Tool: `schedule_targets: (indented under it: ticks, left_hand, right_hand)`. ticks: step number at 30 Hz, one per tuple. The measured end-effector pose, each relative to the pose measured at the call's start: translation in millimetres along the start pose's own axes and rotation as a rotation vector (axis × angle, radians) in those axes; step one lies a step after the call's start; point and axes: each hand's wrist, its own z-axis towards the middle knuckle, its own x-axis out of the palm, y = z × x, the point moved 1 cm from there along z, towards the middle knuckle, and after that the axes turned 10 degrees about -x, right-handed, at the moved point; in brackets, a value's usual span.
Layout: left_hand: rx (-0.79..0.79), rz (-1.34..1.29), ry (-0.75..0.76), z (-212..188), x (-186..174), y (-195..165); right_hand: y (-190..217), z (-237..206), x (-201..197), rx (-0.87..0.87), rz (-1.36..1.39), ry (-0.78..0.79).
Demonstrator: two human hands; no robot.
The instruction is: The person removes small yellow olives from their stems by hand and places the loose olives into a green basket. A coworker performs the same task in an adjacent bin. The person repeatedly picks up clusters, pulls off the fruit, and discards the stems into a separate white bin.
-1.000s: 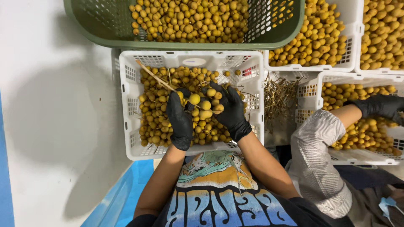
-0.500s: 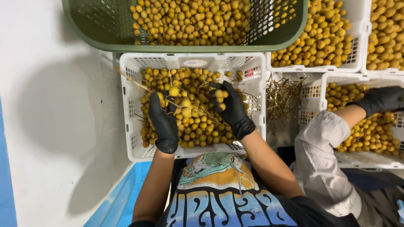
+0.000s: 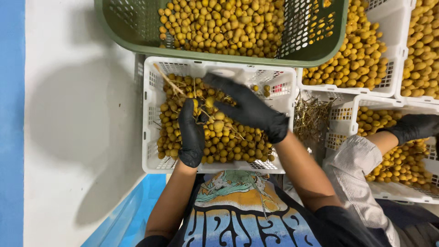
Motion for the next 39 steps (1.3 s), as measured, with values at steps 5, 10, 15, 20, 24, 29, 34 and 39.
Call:
schedule_targets:
  ticks: [5,10,15,20,24,29,34,39]
  left_hand:
    - [0.077,0.402,0.043,-12.0,5.0,-4.3]
    - [0.077,0.475,0.218,-16.3,14.3,-1.5]
    - [0.158,0.489,0.199,-21.0,24.8,-2.9]
    - [0.218,0.692,0.251,-24.4,24.0,-8.4]
    - [0.009,0.673,0.229,-17.6,15.3,1.8]
    - [-0.085,0.249,0.283,-0.4,-6.2,10.1]
    - [-0.133,0.050,0.234,12.6,-20.4,10.5]
    - [-0.036,0.274,0.153,6.0,-16.1,11.1]
  right_hand:
    - [-15.7,-24.4,33.2,0.152,0.044,-0.058]
    - [-25.7,-38.5,37.7,0.156,0.071,-0.232]
    - [-26.6,-44.2,38.4,0.405,0.077,-0.345]
    - [-21.0,-46.5,19.6,0.176,0.312,-0.245]
    - [-26.1,-40.5,13.0,0.100,0.143,-0.158]
    - [-35.5,-48.1,15.9,0.358,0.415,-0.184]
    - [-25.6,-70.5,19.9,0.257,0.335,0.054]
    - [-22.0,-72.2,20.1,0.243,0.306,0.000]
